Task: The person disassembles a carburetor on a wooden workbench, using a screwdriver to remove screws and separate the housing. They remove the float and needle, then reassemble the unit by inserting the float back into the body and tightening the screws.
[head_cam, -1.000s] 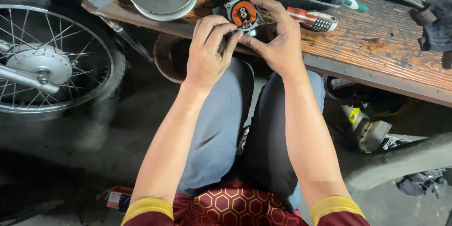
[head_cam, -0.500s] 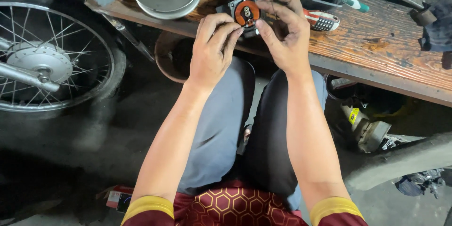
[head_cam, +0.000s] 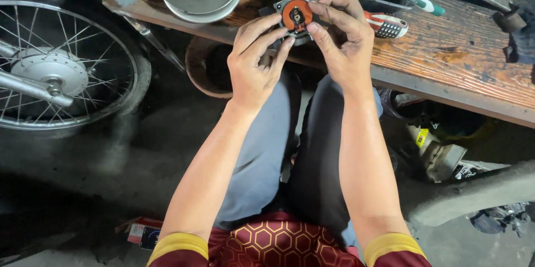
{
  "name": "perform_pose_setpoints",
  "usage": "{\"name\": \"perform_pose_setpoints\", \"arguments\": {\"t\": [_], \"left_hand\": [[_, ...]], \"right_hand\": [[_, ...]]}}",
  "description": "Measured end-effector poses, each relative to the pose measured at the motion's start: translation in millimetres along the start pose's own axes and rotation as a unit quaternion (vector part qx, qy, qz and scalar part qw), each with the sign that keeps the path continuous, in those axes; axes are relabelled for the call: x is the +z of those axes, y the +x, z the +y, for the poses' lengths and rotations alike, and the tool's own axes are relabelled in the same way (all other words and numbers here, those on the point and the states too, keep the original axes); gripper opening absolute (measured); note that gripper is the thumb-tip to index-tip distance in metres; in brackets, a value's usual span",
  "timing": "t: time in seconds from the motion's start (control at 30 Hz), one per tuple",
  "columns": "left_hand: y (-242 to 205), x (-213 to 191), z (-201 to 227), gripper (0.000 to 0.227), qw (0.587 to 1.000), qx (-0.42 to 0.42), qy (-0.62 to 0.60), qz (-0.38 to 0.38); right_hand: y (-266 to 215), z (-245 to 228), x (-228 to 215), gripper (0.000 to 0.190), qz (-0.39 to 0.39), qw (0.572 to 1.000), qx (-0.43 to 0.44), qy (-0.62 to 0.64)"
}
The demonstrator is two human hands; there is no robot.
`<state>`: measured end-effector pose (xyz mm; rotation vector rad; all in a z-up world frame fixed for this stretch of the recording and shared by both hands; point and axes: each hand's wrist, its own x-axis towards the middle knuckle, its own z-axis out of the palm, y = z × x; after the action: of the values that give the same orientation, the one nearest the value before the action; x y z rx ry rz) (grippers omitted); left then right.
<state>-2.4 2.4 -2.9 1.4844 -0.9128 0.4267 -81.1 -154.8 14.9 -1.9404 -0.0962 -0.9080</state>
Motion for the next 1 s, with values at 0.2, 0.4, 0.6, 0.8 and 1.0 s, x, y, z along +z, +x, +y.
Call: {"name": "perform_pose_setpoints", "arguments": {"t": [0.2,0.4,0.6,0.8,1.0], "left_hand": [[2.4,0.8,5.0,0.022,1.000,0.015,-0.013,0.020],[14.7,-2.3,14.1,0.038,0.997,-0.046,-0.055,-0.012],[29.8,-8.2,7.7,0.039,0.997,-0.004,-0.041,-0.064],[56.6,-16.9,9.7,0.038,0.991,0.031,-0.037,-0.122],[80.7,1.0,-17.1,0.035,0.993,0.008,-0.064,-0.097]], "right_hand": [[-1.3,6.9,-1.6,0.028,0.008,1.000,-0.011,0.022],[-2.3,0.7,-2.5,0.029,0.007,1.000,0.016,0.022],[-2.5,0.1,-5.3,0.032,-0.003,1.000,0.019,0.022],[0.1,-3.1,-5.9,0.040,-0.022,0.999,0.024,0.014],[6.6,-5.8,-1.9,0.040,0.026,0.999,-0.002,-0.027]]}}
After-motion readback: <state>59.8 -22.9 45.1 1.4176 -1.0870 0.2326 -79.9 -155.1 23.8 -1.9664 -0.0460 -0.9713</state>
